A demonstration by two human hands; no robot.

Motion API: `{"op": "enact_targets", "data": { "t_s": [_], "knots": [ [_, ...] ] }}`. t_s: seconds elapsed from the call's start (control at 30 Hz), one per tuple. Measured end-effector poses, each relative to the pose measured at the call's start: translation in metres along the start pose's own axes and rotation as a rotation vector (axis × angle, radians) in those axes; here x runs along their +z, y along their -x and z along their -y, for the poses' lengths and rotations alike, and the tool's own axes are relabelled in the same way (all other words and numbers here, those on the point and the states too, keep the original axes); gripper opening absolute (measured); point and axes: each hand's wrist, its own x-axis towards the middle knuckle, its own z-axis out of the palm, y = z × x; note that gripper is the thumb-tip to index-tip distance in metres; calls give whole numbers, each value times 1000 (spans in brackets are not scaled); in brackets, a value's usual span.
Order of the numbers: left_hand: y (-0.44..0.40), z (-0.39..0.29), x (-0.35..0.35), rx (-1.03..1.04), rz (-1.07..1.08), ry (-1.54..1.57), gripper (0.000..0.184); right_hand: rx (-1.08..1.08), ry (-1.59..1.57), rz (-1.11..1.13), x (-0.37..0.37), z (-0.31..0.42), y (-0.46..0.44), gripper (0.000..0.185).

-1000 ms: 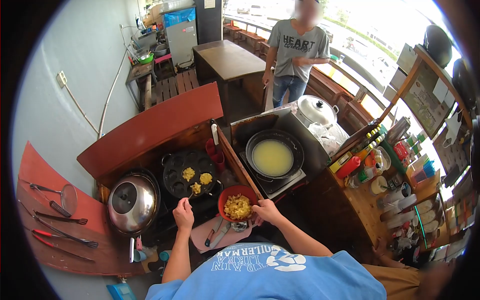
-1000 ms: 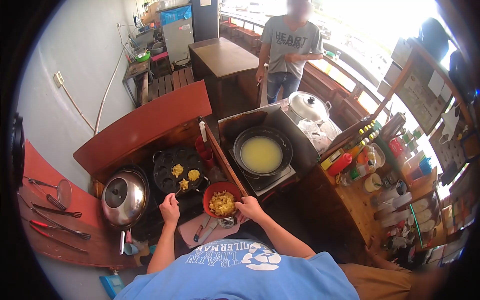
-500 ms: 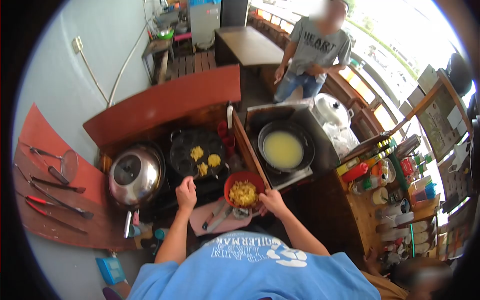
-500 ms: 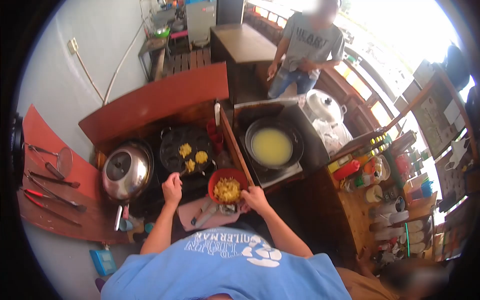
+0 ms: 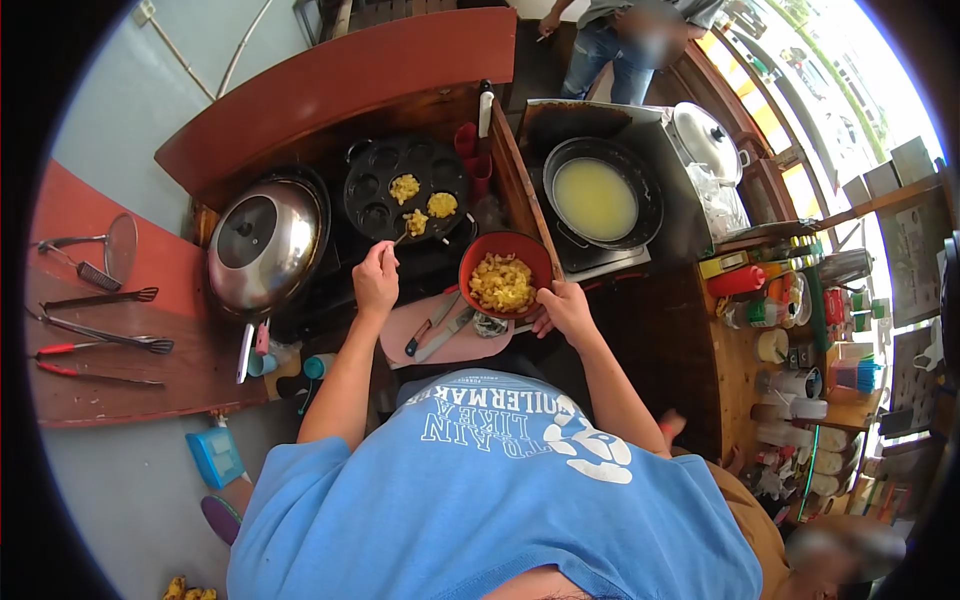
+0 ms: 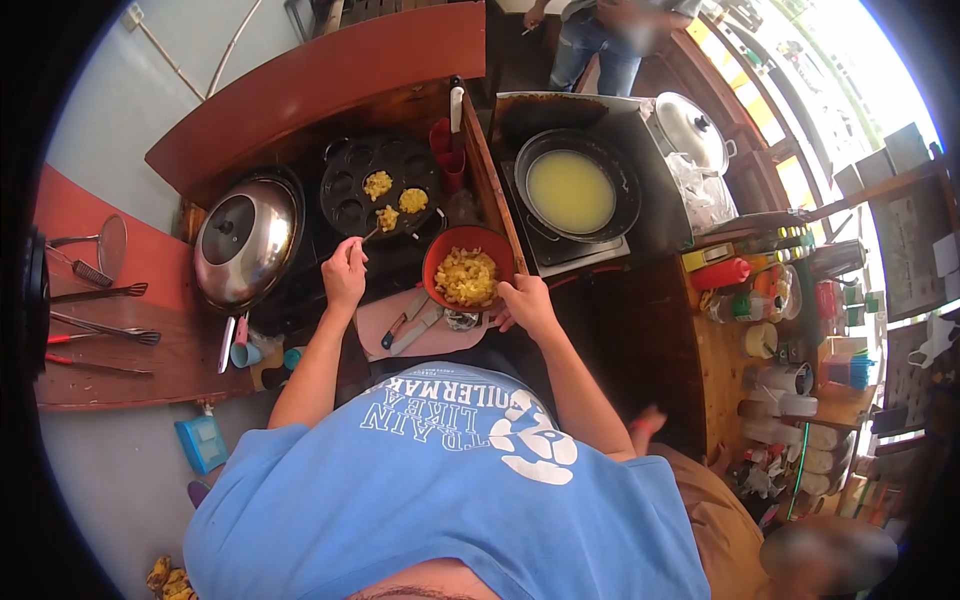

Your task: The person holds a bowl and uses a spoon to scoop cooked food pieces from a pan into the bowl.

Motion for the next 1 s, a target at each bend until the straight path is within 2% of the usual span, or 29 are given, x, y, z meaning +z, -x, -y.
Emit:
{"op": "enact_targets", "data": {
  "t_s": [0.83,1.0],
  "knots": [
    [9,-2,8,59,-24,-17,23,-5,-5,2,1,2,1,24],
    [13,-2,11,-148,-68,147,25,5,-17,5,1,1,0,23]
  ]
}}
